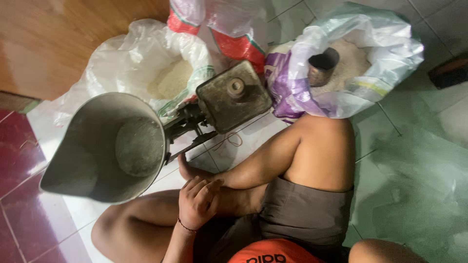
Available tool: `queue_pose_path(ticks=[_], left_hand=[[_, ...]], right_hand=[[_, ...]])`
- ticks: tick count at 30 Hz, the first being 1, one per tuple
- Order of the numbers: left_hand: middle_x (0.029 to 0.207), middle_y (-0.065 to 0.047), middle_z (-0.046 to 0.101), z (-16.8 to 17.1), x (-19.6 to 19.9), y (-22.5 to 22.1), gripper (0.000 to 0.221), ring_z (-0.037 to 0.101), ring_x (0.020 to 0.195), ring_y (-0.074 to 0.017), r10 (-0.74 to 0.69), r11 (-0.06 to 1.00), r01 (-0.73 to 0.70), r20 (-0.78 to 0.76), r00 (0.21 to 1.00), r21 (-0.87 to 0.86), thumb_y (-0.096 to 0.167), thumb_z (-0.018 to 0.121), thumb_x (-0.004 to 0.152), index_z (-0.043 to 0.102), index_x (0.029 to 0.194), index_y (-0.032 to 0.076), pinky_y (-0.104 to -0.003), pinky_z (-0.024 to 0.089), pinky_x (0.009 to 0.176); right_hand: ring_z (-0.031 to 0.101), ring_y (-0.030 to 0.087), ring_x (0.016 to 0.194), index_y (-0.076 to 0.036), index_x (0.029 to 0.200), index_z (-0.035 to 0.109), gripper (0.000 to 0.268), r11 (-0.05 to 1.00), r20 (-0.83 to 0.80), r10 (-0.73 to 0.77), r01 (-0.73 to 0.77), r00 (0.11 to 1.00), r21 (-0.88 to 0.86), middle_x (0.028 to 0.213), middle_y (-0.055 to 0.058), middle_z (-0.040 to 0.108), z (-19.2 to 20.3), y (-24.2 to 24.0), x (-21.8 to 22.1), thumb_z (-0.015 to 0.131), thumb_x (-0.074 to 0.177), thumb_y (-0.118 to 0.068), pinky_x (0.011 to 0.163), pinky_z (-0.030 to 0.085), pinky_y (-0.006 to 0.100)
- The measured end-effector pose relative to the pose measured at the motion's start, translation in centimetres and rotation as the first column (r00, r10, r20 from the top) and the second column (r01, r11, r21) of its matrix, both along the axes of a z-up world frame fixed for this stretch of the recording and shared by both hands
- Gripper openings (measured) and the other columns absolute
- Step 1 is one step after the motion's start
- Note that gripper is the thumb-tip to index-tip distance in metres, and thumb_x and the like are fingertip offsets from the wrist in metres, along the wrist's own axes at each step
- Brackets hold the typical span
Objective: The person uses a small metal container to scoop grains from a larger bag and pour them into small plastic bags, then uses a heating element to seal the bags.
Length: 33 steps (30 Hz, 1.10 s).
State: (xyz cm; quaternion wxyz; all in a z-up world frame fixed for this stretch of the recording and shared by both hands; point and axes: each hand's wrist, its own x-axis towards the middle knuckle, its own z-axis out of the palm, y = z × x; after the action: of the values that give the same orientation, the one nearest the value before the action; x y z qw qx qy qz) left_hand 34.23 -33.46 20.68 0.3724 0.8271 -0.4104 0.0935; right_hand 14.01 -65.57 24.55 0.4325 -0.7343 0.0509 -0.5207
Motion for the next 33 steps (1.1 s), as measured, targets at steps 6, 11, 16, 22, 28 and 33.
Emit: queue_pose_path(ticks=[6,11,16,22,28,33], left_hand=[[0.069,-0.004,0.057,-1.9,2.1,-3.5,0.022,0.054,0.063,-0.0237,-0.088,0.994,0.093,-0.09,0.992,0.05,-0.002,0.055,0.081,0.065,0.098,0.007,-0.034,0.044,0.059],[0.088,-0.007,0.069,-5.4,2.2,-4.2,0.018,0.063,0.082,-0.0258,-0.036,0.968,0.092,-0.234,0.971,0.232,0.011,0.059,0.087,0.069,0.101,0.006,-0.037,0.05,0.073],[0.093,-0.006,0.071,-7.7,1.7,-3.8,0.019,0.065,0.085,-0.0258,-0.018,0.953,0.112,-0.316,0.949,0.28,0.015,0.055,0.088,0.069,0.1,0.009,-0.037,0.049,0.077],[0.095,-0.005,0.073,-8.1,1.8,-4.0,0.019,0.066,0.088,-0.0237,-0.003,0.958,0.106,-0.361,0.933,0.265,0.015,0.056,0.087,0.07,0.1,0.009,-0.036,0.05,0.08],[0.094,-0.004,0.073,-8.2,1.5,-3.5,0.021,0.066,0.088,-0.0236,0.043,0.96,0.084,-0.439,0.897,0.267,0.016,0.056,0.086,0.07,0.101,0.011,-0.036,0.049,0.079],[0.093,-0.005,0.073,-7.6,1.5,-3.2,0.02,0.067,0.087,-0.0227,0.056,0.971,0.046,-0.415,0.908,0.233,0.015,0.054,0.086,0.071,0.095,0.009,-0.035,0.049,0.079]], right_hand=[[0.046,0.051,0.076,0.007,0.073,0.03,0.042,0.947,0.067,-0.291,0.297,0.954,-0.125,0.072,0.029,0.035,-0.4,-10.4,5.8,0.024,0.111,-0.01,0.079,0.044,0.062],[0.054,0.033,0.099,0.008,0.131,0.045,0.032,0.891,-0.422,-0.449,0.428,0.788,-0.151,0.11,0.024,0.053,-8.4,-22.5,3.5,0.044,0.099,0.01,0.085,0.043,0.039],[0.044,0.049,0.118,0.007,0.131,0.054,0.043,0.773,-0.665,-0.63,0.403,0.402,-0.489,0.126,0.034,0.05,-16.6,-21.8,-4.8,0.067,0.094,-0.013,0.092,0.039,0.058],[0.035,0.053,0.133,-0.002,0.131,0.059,0.042,0.758,-0.652,-0.652,0.353,0.387,-0.548,0.143,0.028,0.041,-18.2,-20.1,-4.2,0.07,0.093,-0.017,0.099,0.036,0.067],[0.017,0.055,0.142,-0.016,0.131,0.059,0.048,0.823,-0.72,-0.568,0.255,0.398,-0.508,0.154,0.029,0.03,-18.9,-20.5,-0.4,0.057,0.095,-0.048,0.1,0.018,0.079],[0.036,0.046,0.149,-0.013,0.093,0.073,0.004,0.718,-0.617,-0.691,0.257,0.377,-0.646,0.149,0.012,0.055,-22.6,-22.5,0.1,0.076,0.092,-0.01,0.107,0.012,0.074]])
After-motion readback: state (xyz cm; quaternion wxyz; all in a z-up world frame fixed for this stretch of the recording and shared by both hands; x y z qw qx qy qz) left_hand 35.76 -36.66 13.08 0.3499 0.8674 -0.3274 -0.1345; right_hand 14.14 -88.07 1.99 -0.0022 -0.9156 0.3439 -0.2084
